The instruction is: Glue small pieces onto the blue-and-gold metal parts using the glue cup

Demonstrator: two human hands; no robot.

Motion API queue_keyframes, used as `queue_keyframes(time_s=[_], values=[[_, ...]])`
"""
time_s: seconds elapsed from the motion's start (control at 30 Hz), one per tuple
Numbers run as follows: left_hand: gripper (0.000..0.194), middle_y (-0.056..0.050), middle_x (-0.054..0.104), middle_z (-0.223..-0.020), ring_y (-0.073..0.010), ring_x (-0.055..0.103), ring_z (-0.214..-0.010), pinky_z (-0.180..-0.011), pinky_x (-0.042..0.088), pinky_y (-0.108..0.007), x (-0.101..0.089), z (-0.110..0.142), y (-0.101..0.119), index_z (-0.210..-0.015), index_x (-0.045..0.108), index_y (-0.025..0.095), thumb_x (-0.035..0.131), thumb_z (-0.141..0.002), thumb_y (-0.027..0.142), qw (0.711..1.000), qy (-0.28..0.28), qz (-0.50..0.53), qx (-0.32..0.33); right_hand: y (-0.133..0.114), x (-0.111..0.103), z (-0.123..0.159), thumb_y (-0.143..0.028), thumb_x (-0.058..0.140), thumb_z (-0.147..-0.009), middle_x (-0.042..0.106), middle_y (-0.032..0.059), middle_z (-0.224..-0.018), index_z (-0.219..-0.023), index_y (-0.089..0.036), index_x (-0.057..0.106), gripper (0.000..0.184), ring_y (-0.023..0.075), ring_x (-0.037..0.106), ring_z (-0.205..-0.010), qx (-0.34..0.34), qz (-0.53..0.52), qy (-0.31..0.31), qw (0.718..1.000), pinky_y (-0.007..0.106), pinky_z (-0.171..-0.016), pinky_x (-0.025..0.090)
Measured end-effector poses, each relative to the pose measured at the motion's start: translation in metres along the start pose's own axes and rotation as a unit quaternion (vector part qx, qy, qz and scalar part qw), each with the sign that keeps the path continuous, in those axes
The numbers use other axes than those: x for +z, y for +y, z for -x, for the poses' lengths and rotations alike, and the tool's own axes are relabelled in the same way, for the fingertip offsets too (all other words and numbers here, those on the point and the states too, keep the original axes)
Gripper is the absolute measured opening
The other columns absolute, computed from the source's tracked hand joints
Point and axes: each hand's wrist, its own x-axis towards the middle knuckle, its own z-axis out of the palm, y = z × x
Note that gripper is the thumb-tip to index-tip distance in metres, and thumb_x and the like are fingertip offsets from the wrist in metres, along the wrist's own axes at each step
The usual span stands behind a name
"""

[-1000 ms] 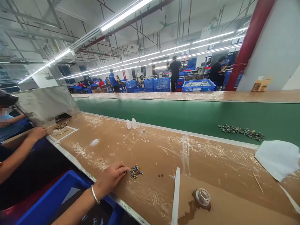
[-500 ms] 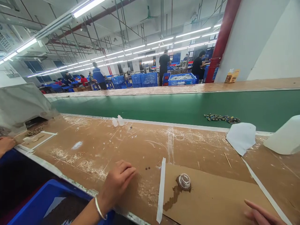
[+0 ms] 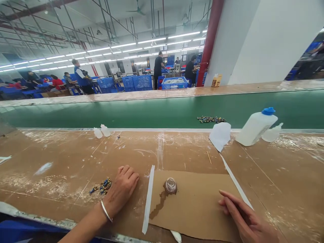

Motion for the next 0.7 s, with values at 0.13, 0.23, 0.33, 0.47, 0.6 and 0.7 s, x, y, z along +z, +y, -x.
queue_keyframes(time_s=[0.13,0.23,0.33,0.47,0.6,0.7], values=[[0.017,0.000,0.055,-0.081,-0.0136,0.045,-0.081,-0.075,0.031,-0.029,-0.011,0.006,0.008,-0.082,0.058,0.018,0.044,-0.090,0.023,0.992,-0.080,0.085,-0.054,0.014,0.005,0.003,-0.055,0.047,-0.081,0.067,-0.0005,-0.078,-0.098,-0.022,0.066,0.042,0.0088,0.064,-0.067,-0.029,0.002,0.015,0.999,0.010,-0.064,0.050],[0.019,-0.001,0.055,-0.082,-0.0133,0.044,-0.079,-0.070,0.030,-0.027,-0.019,0.016,0.010,-0.081,0.056,0.018,0.041,-0.091,0.021,0.989,-0.115,0.090,0.007,0.019,0.007,0.004,-0.057,0.047,-0.080,0.067,0.0003,-0.079,-0.099,-0.022,0.066,0.044,0.0098,0.064,-0.069,-0.028,-0.006,0.013,0.999,0.012,-0.065,0.051],[0.019,-0.002,0.055,-0.082,-0.0147,0.041,-0.080,-0.075,0.029,-0.029,-0.031,0.020,0.008,-0.078,0.056,0.017,0.041,-0.091,0.017,0.986,-0.094,0.027,0.138,0.015,0.006,0.004,-0.054,0.049,-0.080,0.067,-0.0004,-0.078,-0.099,-0.023,0.066,0.040,0.0107,0.064,-0.068,-0.022,-0.009,0.006,1.000,0.015,-0.066,0.051],[0.013,-0.001,0.056,-0.081,-0.0140,0.040,-0.083,-0.082,0.028,-0.029,-0.045,0.008,0.004,-0.079,0.055,0.016,0.047,-0.088,0.020,0.959,-0.132,-0.005,0.252,0.010,0.003,0.004,-0.056,0.050,-0.077,0.067,-0.0010,-0.076,-0.098,-0.025,0.067,0.041,0.0134,0.065,-0.066,-0.009,0.008,0.015,1.000,0.019,-0.063,0.053],[0.019,0.000,0.056,-0.077,-0.0130,0.041,-0.081,-0.085,0.028,-0.030,-0.047,-0.010,-0.003,-0.076,0.055,0.015,0.044,-0.090,0.022,0.939,-0.170,-0.032,0.296,0.007,0.003,0.003,-0.059,0.049,-0.075,0.068,-0.0010,-0.075,-0.096,-0.025,0.067,0.044,0.0151,0.065,-0.065,0.005,0.017,0.025,1.000,0.022,-0.063,0.053],[0.025,-0.001,0.057,-0.077,-0.0128,0.042,-0.080,-0.080,0.031,-0.029,-0.045,-0.017,-0.013,-0.083,0.059,0.016,0.037,-0.093,0.023,0.936,-0.201,-0.020,0.287,0.000,0.002,0.002,-0.061,0.049,-0.071,0.067,-0.0007,-0.073,-0.094,-0.026,0.068,0.045,0.0161,0.064,-0.063,0.021,0.022,0.019,0.999,0.024,-0.064,0.054]])
